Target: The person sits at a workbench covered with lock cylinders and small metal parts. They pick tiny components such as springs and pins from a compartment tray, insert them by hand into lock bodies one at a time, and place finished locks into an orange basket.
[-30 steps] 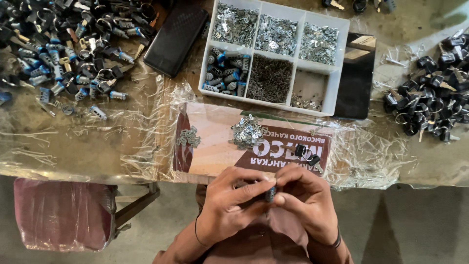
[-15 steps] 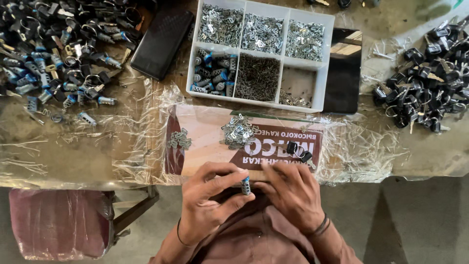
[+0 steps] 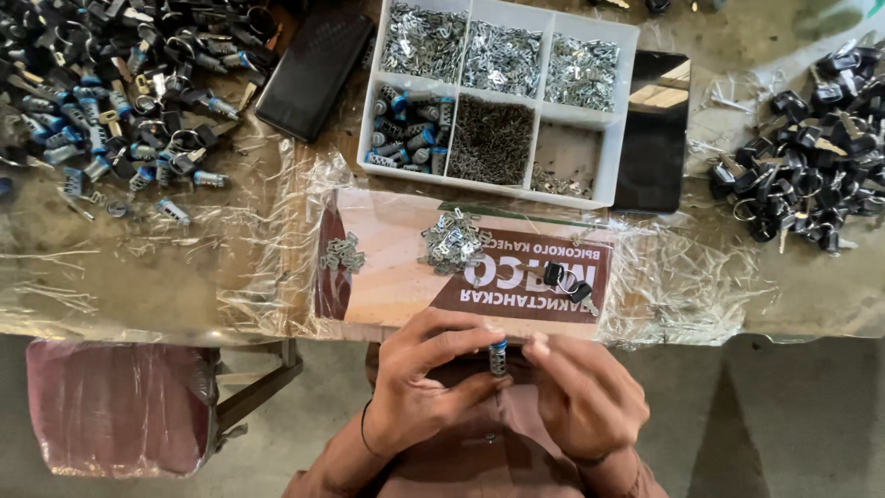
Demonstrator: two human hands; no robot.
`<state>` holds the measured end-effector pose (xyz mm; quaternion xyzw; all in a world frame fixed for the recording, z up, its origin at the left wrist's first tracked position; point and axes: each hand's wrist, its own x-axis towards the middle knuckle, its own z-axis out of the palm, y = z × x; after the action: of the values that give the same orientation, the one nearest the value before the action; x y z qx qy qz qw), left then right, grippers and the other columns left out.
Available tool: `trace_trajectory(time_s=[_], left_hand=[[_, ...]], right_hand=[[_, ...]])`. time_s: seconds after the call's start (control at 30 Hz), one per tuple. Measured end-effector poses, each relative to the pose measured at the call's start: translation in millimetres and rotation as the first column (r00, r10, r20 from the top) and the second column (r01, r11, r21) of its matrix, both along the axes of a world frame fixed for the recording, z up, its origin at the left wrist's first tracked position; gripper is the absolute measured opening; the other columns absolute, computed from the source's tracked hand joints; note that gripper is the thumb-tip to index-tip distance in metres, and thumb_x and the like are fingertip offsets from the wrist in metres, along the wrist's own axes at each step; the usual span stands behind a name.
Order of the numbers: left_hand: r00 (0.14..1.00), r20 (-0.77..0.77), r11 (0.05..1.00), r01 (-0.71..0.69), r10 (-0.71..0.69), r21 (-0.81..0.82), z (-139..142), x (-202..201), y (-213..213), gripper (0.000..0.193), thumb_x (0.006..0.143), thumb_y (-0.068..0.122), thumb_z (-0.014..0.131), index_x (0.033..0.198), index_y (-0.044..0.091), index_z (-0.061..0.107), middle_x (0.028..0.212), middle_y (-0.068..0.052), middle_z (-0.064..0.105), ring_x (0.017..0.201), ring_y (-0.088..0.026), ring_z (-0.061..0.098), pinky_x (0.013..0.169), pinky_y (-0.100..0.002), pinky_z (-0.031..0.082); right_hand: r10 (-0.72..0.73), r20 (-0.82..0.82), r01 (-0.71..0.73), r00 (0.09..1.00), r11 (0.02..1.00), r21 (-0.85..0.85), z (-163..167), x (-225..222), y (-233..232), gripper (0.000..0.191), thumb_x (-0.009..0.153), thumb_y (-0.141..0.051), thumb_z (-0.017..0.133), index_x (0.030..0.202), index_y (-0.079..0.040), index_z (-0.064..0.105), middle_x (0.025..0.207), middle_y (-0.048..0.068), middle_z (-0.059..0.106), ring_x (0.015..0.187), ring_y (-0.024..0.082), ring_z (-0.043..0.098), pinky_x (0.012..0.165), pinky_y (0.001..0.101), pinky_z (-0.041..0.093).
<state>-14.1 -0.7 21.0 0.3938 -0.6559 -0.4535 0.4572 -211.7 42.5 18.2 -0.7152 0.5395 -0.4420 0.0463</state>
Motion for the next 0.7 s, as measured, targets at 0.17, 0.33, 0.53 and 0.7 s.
trace_trajectory(time_s=[0.17,0.33,0.53,0.7], left_hand=[[0.998,-0.065,0.998,0.01,-0.006,0.065,-0.9,-1.1,1.8,0.045,0.076,0.008,0.092,0.116,0.007,0.072,0.113,-0.008,0.073,0.098,-0.019,0.074,0.084,-0.029,0.061],[0.995,-0.095,0.999,0.038,-0.036,0.027,-2.8,0.6,2.5,0.044,0.077,0.008,0.091,0.116,0.008,0.071,0.114,-0.009,0.072,0.101,-0.019,0.073,0.086,-0.03,0.061],[0.998,-0.055,0.999,0.043,-0.042,0.018,-3.3,0.8,1.9,0.045,0.076,0.01,0.092,0.116,0.009,0.073,0.115,-0.008,0.072,0.103,-0.021,0.073,0.088,-0.031,0.061],[0.999,-0.037,0.999,0.031,-0.031,0.01,-1.7,-3.2,0.8,0.044,0.075,0.012,0.093,0.114,0.01,0.074,0.114,-0.007,0.072,0.102,-0.021,0.073,0.087,-0.032,0.062]], right_hand=[[0.044,0.317,-0.106,0.947,0.978,0.181,20.8,13.5,-3.2,0.025,0.082,0.011,0.075,0.103,-0.002,0.073,0.098,0.015,0.07,0.087,0.022,0.071,0.078,0.0276,0.058],[0.046,0.397,-0.14,0.917,0.967,0.212,10.8,12.3,-3.6,0.025,0.083,0.012,0.077,0.105,0.002,0.069,0.099,0.013,0.072,0.089,0.02,0.071,0.076,0.0285,0.059],[0.035,0.547,-0.177,0.836,0.962,0.209,-0.2,9.4,3.1,0.036,0.084,0.013,0.076,0.114,0.005,0.059,0.102,0.017,0.073,0.093,0.021,0.074,0.08,0.029,0.065],[0.096,0.398,-0.177,0.912,0.969,0.17,2.6,-2.0,-1.2,0.039,0.082,0.009,0.081,0.111,-0.001,0.056,0.097,0.014,0.076,0.094,0.02,0.076,0.08,0.0282,0.065]])
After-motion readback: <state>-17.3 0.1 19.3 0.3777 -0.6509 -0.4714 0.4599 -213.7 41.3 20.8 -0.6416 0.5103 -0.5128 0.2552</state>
